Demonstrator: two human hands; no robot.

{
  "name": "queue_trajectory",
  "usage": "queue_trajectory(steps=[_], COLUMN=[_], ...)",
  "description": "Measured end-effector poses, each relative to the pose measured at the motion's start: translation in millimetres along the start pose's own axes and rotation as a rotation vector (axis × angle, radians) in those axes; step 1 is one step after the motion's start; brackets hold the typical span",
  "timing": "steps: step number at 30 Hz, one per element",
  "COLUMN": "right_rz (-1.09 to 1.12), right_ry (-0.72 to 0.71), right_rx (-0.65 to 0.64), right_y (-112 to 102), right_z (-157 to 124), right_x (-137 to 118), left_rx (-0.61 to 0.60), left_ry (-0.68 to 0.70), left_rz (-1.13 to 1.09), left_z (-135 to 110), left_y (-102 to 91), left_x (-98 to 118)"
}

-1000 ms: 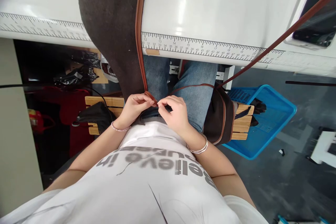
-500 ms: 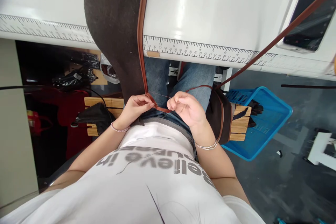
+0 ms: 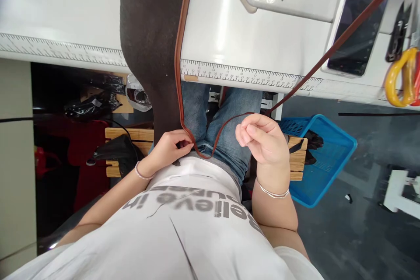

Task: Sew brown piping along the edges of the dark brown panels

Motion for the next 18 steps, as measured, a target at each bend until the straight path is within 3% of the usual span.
queue_trajectory(steps=[2,4,8,10,14,18], right_rz=[-0.098,-0.182,-0.222,-0.386,-0.558,-0.63], right_ry=[-0.077,-0.101,-0.063,-0.068,-0.079,-0.176], right_rx=[0.032,-0.022,-0.337,-0.491,-0.589,-0.466], right_y=[6,23,75,92,92,69], right_z=[4,11,27,34,40,28], right_x=[8,28,78,94,92,61], left_rx=[0.0,-0.008,-0.053,-0.065,-0.097,-0.141], left_ry=[-0.014,-0.009,0.025,0.004,-0.084,-0.162], left_rz=[0.113,0.216,0.375,0.458,0.621,0.761], left_z=[-4,-8,-15,-18,-18,-17], left_y=[-3.1,-6.0,-9.6,-12.0,-21.6,-36.0], left_x=[3,6,15,18,16,12])
Point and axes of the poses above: each hand's wrist, its own z-axis towards the middle knuckle, its own y-axis out of the palm, x = y × z, the point moved 2 cm from there along z, towards the middle knuckle, and after that the axes turned 14 degrees about -y, right-handed, at the moved point
